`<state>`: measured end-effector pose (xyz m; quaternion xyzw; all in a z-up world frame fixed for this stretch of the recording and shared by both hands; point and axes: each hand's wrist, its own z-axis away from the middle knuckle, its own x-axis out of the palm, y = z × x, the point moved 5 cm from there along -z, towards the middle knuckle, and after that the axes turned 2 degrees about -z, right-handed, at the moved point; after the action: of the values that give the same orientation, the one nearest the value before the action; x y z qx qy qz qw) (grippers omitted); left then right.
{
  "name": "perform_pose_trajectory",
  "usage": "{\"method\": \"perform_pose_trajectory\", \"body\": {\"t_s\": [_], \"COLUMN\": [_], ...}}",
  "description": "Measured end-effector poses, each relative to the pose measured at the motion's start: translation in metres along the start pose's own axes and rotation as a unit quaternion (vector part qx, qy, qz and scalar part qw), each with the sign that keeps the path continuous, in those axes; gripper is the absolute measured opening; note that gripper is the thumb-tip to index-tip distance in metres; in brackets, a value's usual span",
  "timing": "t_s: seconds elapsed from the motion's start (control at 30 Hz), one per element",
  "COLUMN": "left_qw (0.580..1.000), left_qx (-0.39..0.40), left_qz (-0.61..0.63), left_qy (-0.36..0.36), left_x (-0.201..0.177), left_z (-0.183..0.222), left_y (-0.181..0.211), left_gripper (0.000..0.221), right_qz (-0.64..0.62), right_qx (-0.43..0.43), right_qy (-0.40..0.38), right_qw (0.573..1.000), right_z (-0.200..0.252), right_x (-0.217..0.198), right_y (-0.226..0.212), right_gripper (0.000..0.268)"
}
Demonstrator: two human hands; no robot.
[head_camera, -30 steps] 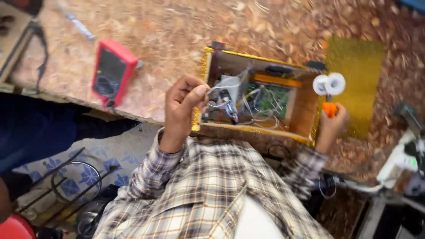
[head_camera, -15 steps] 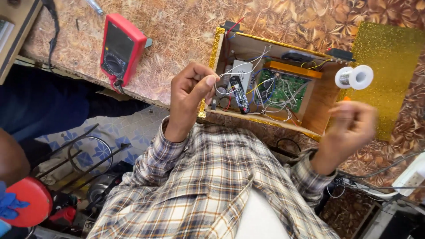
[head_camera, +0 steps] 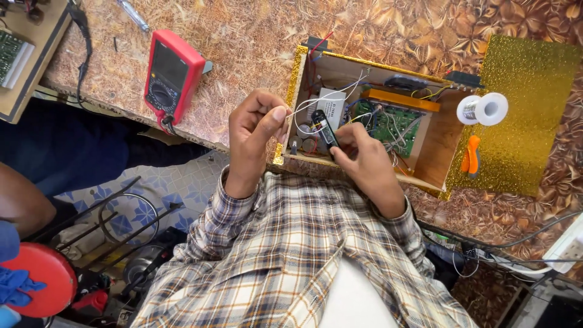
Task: The person is seen connecting wires to a small PCB, soldering the connections, and using pliers to manage the wiring inside an electronic enclosure.
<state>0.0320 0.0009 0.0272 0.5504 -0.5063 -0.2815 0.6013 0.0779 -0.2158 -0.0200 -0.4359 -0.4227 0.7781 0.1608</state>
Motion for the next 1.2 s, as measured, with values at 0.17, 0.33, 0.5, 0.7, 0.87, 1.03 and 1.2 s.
{"method": "perform_pose_trajectory", "body": {"t_s": [0.17,0.33,0.5,0.7,0.87,1.03,1.2], "left_qw": [1.000,1.000,0.999,0.996,0.993,0.987,0.984], "left_qx": [0.010,0.007,0.014,0.010,0.021,0.047,0.061], "left_qz": [0.004,-0.022,-0.049,-0.083,-0.114,-0.142,-0.152], "left_qy": [-0.004,-0.011,-0.015,-0.010,-0.016,-0.056,-0.076], "left_x": [0.000,0.004,0.010,0.019,0.024,0.032,0.039], "left_z": [0.000,-0.001,0.003,0.007,0.008,0.010,0.014], "left_y": [0.002,0.006,0.009,0.010,0.014,0.024,0.034], "left_gripper": [0.019,0.022,0.018,0.015,0.019,0.018,0.014], "right_qz": [-0.130,-0.254,-0.326,-0.362,-0.363,-0.349,-0.328], "right_qx": [-0.018,-0.068,-0.115,-0.143,-0.151,-0.160,-0.156], "right_qy": [0.016,0.081,0.109,0.100,0.102,0.109,0.118], "right_qw": [0.991,0.961,0.932,0.916,0.914,0.917,0.924], "right_z": [0.006,0.021,0.024,0.022,0.020,0.020,0.023], "right_x": [-0.027,-0.045,-0.041,-0.037,-0.035,-0.033,-0.034], "right_y": [-0.003,-0.008,0.002,-0.004,-0.006,-0.007,-0.021], "right_gripper": [0.028,0.039,0.046,0.047,0.047,0.046,0.046]}}
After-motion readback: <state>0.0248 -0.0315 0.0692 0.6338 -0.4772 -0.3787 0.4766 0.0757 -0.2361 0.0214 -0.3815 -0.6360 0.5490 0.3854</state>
